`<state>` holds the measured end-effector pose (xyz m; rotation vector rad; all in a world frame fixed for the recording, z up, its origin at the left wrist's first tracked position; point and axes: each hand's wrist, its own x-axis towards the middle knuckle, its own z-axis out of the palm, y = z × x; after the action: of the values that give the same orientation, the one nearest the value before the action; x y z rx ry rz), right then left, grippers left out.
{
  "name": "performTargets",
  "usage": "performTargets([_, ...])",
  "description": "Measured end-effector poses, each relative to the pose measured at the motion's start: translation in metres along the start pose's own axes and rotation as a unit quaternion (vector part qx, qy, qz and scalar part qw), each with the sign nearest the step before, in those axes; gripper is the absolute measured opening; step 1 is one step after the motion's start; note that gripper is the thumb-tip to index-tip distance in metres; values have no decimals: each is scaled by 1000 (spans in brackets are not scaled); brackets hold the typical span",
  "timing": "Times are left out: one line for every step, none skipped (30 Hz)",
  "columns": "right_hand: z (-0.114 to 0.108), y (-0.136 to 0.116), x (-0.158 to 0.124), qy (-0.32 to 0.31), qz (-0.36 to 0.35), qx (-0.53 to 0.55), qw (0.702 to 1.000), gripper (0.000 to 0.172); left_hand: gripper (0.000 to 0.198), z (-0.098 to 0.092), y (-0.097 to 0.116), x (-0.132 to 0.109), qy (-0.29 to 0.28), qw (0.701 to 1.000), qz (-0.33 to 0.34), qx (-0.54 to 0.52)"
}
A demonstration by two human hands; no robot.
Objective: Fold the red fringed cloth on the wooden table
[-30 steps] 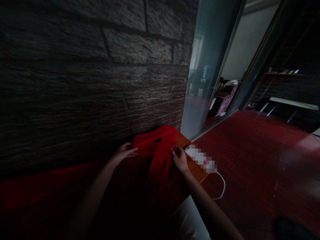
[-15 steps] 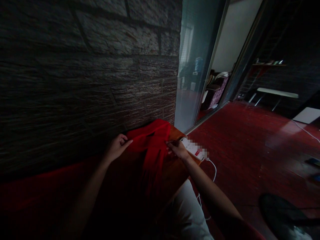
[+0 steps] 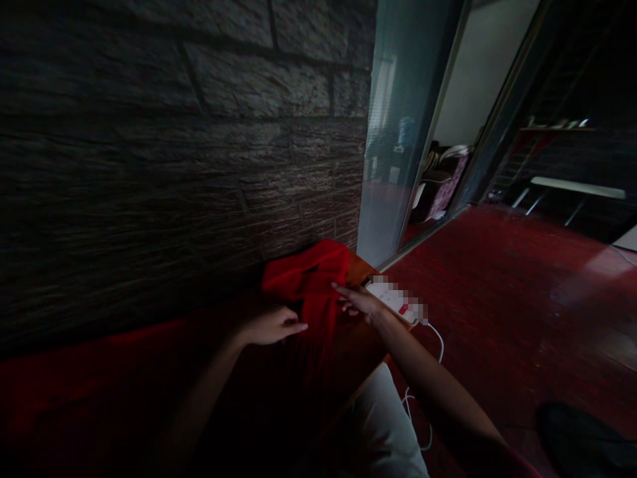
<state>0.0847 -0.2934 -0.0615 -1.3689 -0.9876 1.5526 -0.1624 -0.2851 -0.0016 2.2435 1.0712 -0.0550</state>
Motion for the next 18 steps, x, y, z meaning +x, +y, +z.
performTargets([3,-2,0,1,0,15,1000,44,43,-2,1,-2,-16,1000,-12,9])
performTargets([6,-4,0,4,4,33,999,42,43,-3,0,-4,-33,999,-30,5])
performTargets([10,-5,1,7,11,56,998,39,41,-4,-2,-5,-50,997,-50,-7])
performTargets([12,-6,1,8,19,86,996,36,40,-5,-6,-6,-63,995,-68,-26])
performTargets([15,-7,2,3,31,125,992,32,38,-7,-10,-6,-68,993,-85,-46])
performTargets([16,-7,3,-5,45,167,985,30,36,-9,-16,-7,-64,991,-97,-66])
performTargets([17,-7,5,-16,59,205,977,28,35,-12,-22,-7,-52,990,-104,-84])
performTargets([18,-8,7,-28,70,236,969,27,34,-15,-27,-7,-35,988,-109,-101])
performTargets([17,-8,8,-39,76,258,962,28,33,-18,-32,-7,-13,986,-114,-119])
performTargets([17,-9,9,-49,78,271,958,29,33,-21,-36,-7,12,983,-120,-140])
performTargets([16,-9,11,-57,76,277,956,30,34,-22,-39,-5,38,977,-125,-171])
performTargets([16,-10,11,-62,74,280,955,30,33,-22,-40,-3,59,967,-127,-215])
performTargets([16,-11,12,-68,73,285,953,30,32,-21,-40,0,78,951,-127,-270])
performTargets([16,-11,12,-73,72,288,952,30,31,-17,-40,4,93,930,-123,-334])
performTargets([16,-11,12,-77,74,291,951,30,28,-11,-38,8,108,902,-118,-402])
performTargets([16,-10,12,-82,77,294,949,32,24,-4,-36,13,122,869,-114,-466])
performTargets([17,-9,12,-87,82,297,947,33,19,4,-34,18,132,835,-112,-523])
performTargets([17,-9,11,-90,87,302,945,35,15,12,-32,23,135,801,-112,-572])
